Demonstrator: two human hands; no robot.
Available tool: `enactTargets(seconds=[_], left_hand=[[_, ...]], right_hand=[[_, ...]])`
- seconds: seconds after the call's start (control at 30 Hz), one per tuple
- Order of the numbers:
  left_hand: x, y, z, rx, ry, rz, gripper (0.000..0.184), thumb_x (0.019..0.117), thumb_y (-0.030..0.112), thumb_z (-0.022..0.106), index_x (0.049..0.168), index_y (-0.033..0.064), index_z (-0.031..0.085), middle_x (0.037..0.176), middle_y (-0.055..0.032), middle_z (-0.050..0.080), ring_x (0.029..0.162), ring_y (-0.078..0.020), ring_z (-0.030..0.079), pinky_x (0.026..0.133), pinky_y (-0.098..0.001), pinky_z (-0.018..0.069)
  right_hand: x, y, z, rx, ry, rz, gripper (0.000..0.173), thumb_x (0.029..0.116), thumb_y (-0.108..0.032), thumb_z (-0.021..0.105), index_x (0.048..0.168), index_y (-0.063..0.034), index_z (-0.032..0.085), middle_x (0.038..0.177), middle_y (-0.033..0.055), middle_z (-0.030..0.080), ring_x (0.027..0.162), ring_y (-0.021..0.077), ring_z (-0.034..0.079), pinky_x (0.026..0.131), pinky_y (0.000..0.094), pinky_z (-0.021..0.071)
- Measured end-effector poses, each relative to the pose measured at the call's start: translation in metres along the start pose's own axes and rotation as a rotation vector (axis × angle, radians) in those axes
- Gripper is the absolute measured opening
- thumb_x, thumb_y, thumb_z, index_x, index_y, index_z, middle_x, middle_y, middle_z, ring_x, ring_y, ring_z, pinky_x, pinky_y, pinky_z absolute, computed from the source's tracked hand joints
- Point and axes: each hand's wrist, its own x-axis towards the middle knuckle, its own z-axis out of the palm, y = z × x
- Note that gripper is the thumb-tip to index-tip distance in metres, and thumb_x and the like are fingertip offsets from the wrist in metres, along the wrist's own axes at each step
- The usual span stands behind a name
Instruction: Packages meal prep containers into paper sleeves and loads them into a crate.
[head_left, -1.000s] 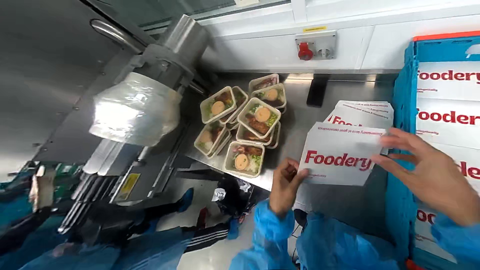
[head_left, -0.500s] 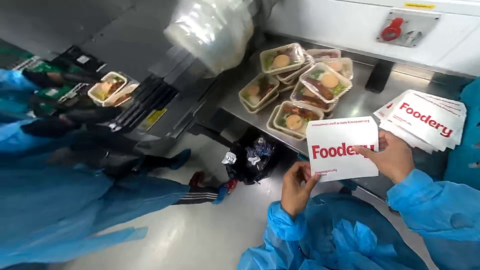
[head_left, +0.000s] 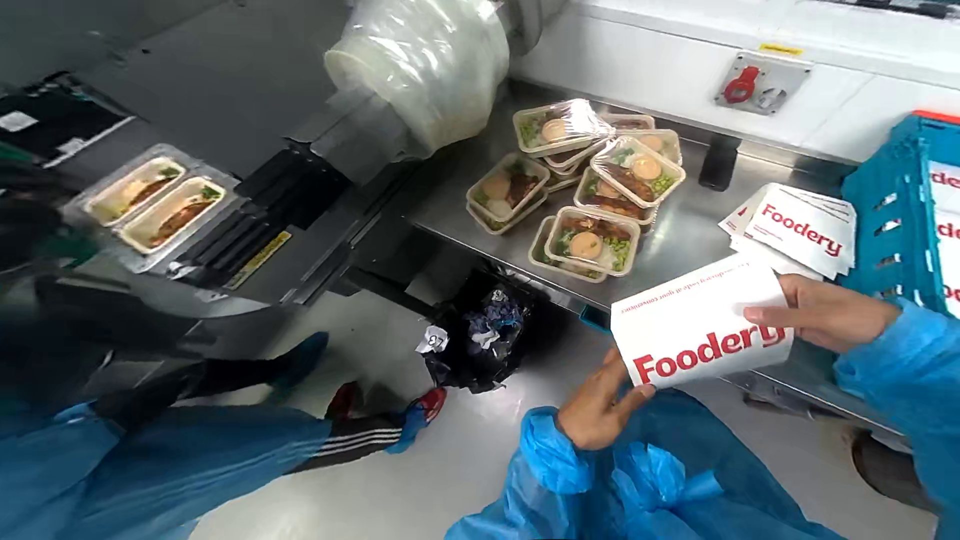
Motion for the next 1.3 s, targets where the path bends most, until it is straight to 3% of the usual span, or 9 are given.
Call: enactTargets(seconds=[0.1, 0.23, 0.4, 0.53, 0.7, 0.8, 1.03, 1.2, 1.3], left_hand=[[0.002, 0.000, -0.011, 0.099, -0.058, -0.004, 0.041, 0.1047, 0.021, 0.056, 0.134, -0.0067, 0.059, 0.133, -0.0202, 0.063, 0.128, -0.0209, 0.059, 0.112, -0.0380, 0.0467], [0.008, 0.049, -0.020, 0.736, 0.495, -0.034, 0.048, 0.0940, 0.029, 0.073, 0.131, 0.0001, 0.064, 0.128, -0.0177, 0.067, 0.120, -0.0333, 0.063, 0.102, -0.0538, 0.0506], [0.074, 0.079, -0.020, 0.994, 0.075, 0.157, 0.096, 0.0797, 0.057, 0.079, 0.150, 0.0000, 0.048, 0.152, -0.0201, 0.050, 0.144, -0.0351, 0.045, 0.121, -0.0601, 0.0279], [0.099, 0.074, -0.018, 0.799, -0.101, 0.044, 0.058, 0.0910, 0.035, 0.076, 0.137, 0.0037, 0.061, 0.117, -0.0116, 0.072, 0.099, -0.0261, 0.072, 0.085, -0.0451, 0.0602], [0.132, 0.066, -0.014, 0.739, -0.141, 0.022, 0.020, 0.1018, 0.022, 0.060, 0.103, 0.0039, 0.070, 0.072, -0.0093, 0.069, 0.065, -0.0263, 0.071, 0.059, -0.0448, 0.0580], [0.162, 0.047, -0.015, 0.928, -0.005, 0.205, 0.032, 0.1026, 0.035, 0.057, 0.090, 0.0097, 0.071, 0.057, -0.0012, 0.062, 0.050, -0.0183, 0.063, 0.046, -0.0357, 0.0495], [0.219, -0.032, -0.170, 0.784, 0.543, -0.872, 0.072, 0.0962, 0.058, 0.062, 0.135, -0.0025, 0.058, 0.133, -0.0266, 0.061, 0.126, -0.0431, 0.059, 0.104, -0.0611, 0.0482], [0.204, -0.088, -0.205, 0.664, 0.525, -0.895, 0.091, 0.0841, 0.057, 0.078, 0.146, -0.0018, 0.048, 0.146, -0.0291, 0.048, 0.135, -0.0449, 0.048, 0.110, -0.0646, 0.0399], [0.196, -0.112, -0.213, 0.412, 0.390, -0.900, 0.080, 0.0913, 0.052, 0.073, 0.144, -0.0025, 0.049, 0.130, -0.0275, 0.062, 0.120, -0.0397, 0.063, 0.105, -0.0578, 0.0477]], right_hand=[[-0.006, 0.003, 0.006, 0.122, 0.042, 0.082, 0.042, 0.0821, -0.011, 0.071, 0.122, -0.0037, 0.060, 0.094, 0.0075, 0.075, 0.082, 0.0170, 0.074, 0.077, 0.0335, 0.0634], [0.000, 0.008, 0.040, 0.233, 0.229, 0.211, 0.026, 0.0963, -0.002, 0.064, 0.122, 0.0009, 0.060, 0.093, 0.0119, 0.074, 0.080, 0.0197, 0.074, 0.074, 0.0354, 0.0633], [-0.002, 0.001, 0.053, 0.285, 0.104, 0.126, 0.033, 0.0837, 0.000, 0.066, 0.117, -0.0037, 0.062, 0.092, 0.0075, 0.075, 0.080, 0.0167, 0.073, 0.072, 0.0331, 0.0634], [0.005, -0.004, 0.025, 0.027, 0.088, -0.011, 0.015, 0.0787, -0.005, 0.075, 0.093, -0.0061, 0.074, 0.079, 0.0041, 0.075, 0.068, 0.0117, 0.072, 0.063, 0.0258, 0.0614], [0.037, 0.005, -0.018, -0.448, 0.302, -0.327, 0.030, 0.0757, -0.049, 0.080, 0.078, -0.0193, 0.074, 0.067, -0.0122, 0.068, 0.059, -0.0058, 0.062, 0.051, 0.0164, 0.0531], [0.058, 0.023, -0.057, -0.255, -0.001, -0.191, 0.024, 0.0812, -0.032, 0.078, 0.094, -0.0130, 0.071, 0.080, -0.0138, 0.071, 0.074, -0.0072, 0.066, 0.068, 0.0155, 0.0570], [0.131, 0.111, -0.056, 0.534, 0.487, 0.168, 0.018, 0.1043, -0.025, 0.053, 0.111, -0.0106, 0.063, 0.085, -0.0061, 0.072, 0.077, 0.0043, 0.071, 0.070, 0.0262, 0.0627], [0.147, 0.138, -0.037, 0.787, 0.490, 0.284, 0.031, 0.1060, -0.033, 0.051, 0.128, -0.0118, 0.055, 0.098, 0.0000, 0.070, 0.087, 0.0088, 0.071, 0.074, 0.0311, 0.0621], [0.132, 0.139, -0.032, 0.753, 0.532, 0.330, 0.030, 0.1056, -0.033, 0.052, 0.125, -0.0114, 0.057, 0.096, 0.0006, 0.069, 0.084, 0.0086, 0.071, 0.072, 0.0302, 0.0615]])
